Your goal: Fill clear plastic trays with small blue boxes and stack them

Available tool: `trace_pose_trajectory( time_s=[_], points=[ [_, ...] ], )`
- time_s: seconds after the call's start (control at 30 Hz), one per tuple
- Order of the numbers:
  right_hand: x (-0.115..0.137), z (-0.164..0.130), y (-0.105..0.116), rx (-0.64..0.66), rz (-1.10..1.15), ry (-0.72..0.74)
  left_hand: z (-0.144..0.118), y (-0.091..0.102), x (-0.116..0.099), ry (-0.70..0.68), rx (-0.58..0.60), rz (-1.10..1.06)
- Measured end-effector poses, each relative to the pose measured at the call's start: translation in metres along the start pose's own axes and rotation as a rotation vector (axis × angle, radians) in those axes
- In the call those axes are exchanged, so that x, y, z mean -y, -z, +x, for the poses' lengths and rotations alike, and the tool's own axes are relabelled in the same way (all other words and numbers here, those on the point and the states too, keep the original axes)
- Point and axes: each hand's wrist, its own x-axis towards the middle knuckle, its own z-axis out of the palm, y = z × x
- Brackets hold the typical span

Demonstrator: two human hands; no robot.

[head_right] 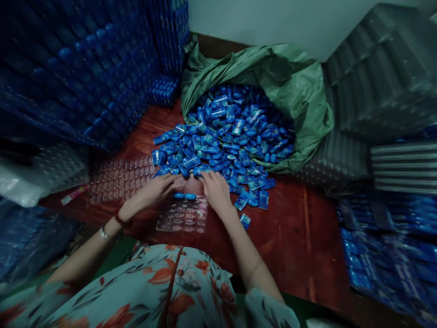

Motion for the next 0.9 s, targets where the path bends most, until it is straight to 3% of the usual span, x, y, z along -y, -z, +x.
trace_pose_trajectory(
  time_s=[0.17,0.3,0.43,0.53,0.6,0.67,0.73,0.8,0.9],
  points=[
    [0.006,0.048,-0.017,0.129,-0.132,0.052,0.049,-0.014,0.007,-0.032,-0.016,0.208],
    [-0.004,0.036,-0.024,0.111,0.053,0.020,0.059,-0.022,0.013,-0.108,-0.021,0.238],
    [-0.024,-0.018,-0.021,-0.140,0.573,-0.154,0.028,-0.015,0.021,-0.034,-0.166,0.054],
    [-0.017,-0.061,-0.022,-0.298,0.860,-0.264,-0.011,-0.013,0.019,0.125,-0.439,-0.305],
    [0.000,-0.080,-0.027,-0.317,0.929,-0.265,-0.038,-0.018,0.011,0.290,-0.618,-0.512],
    [0.017,-0.089,-0.038,-0.312,0.914,-0.211,-0.061,-0.028,0.000,0.426,-0.737,-0.620],
    [0.029,-0.092,-0.051,-0.331,0.822,-0.119,-0.078,-0.042,-0.012,0.476,-0.787,-0.638],
    [0.033,-0.090,-0.061,-0.340,0.660,-0.012,-0.087,-0.055,-0.020,0.423,-0.748,-0.618],
    [0.031,-0.085,-0.061,-0.232,0.375,0.115,-0.088,-0.066,-0.023,0.233,-0.600,-0.571]
  ],
)
